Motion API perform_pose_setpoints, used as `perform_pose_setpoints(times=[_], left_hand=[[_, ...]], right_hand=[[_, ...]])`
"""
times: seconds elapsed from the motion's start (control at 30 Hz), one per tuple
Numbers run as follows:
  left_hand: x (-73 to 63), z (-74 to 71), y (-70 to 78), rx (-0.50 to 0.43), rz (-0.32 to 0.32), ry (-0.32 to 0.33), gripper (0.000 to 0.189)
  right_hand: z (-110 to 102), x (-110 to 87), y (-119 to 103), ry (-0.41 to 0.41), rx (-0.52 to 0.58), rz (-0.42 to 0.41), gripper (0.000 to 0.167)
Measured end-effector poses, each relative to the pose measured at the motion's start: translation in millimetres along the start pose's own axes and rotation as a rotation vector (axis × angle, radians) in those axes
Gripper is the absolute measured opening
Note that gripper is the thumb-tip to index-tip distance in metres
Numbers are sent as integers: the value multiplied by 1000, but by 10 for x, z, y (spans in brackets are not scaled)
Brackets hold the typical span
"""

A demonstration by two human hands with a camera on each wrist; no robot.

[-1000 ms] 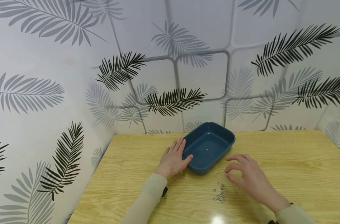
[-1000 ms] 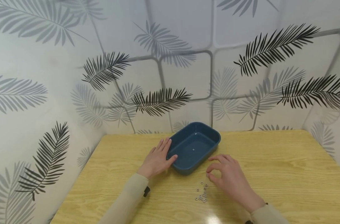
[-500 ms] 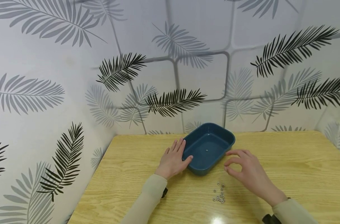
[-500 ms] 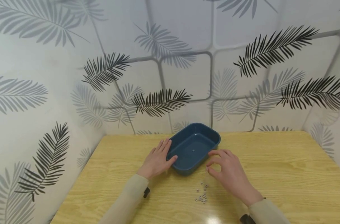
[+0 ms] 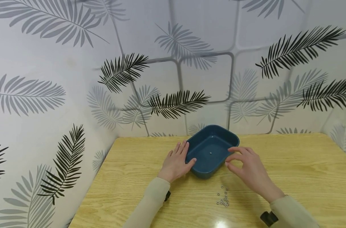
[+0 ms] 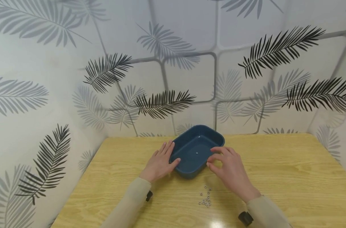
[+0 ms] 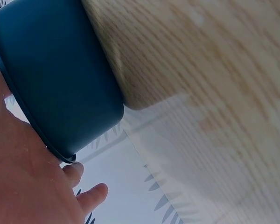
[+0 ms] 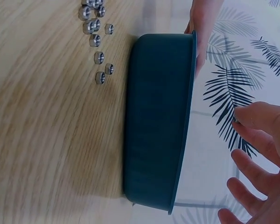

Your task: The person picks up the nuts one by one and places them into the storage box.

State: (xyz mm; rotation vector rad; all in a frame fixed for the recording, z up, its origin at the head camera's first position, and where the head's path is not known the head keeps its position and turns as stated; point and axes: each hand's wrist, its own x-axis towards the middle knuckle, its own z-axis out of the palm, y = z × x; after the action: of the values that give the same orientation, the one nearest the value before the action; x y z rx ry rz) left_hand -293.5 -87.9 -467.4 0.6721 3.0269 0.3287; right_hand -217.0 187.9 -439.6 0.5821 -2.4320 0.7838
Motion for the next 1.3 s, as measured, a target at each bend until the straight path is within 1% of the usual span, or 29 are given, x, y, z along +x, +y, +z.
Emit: perform_pose_setpoints(times=[0.17, 0.53, 0.8, 1.07, 1.3], left_hand=[[9, 7, -4, -2, 3, 4, 77], [7, -9, 4, -8, 3, 10, 77], [13, 15, -7, -3, -9, -4, 77], [26, -4, -14, -3, -7, 2, 77], [11, -12, 1, 12, -12, -4, 77]], right_hand=[[12, 64, 0, -11, 16, 16, 10], [55, 207, 16, -46, 32, 89, 7], [213, 284, 122, -26, 39, 107, 5], [358, 396, 160, -7, 41, 130, 5], [506, 447, 190, 20, 22, 148, 6]])
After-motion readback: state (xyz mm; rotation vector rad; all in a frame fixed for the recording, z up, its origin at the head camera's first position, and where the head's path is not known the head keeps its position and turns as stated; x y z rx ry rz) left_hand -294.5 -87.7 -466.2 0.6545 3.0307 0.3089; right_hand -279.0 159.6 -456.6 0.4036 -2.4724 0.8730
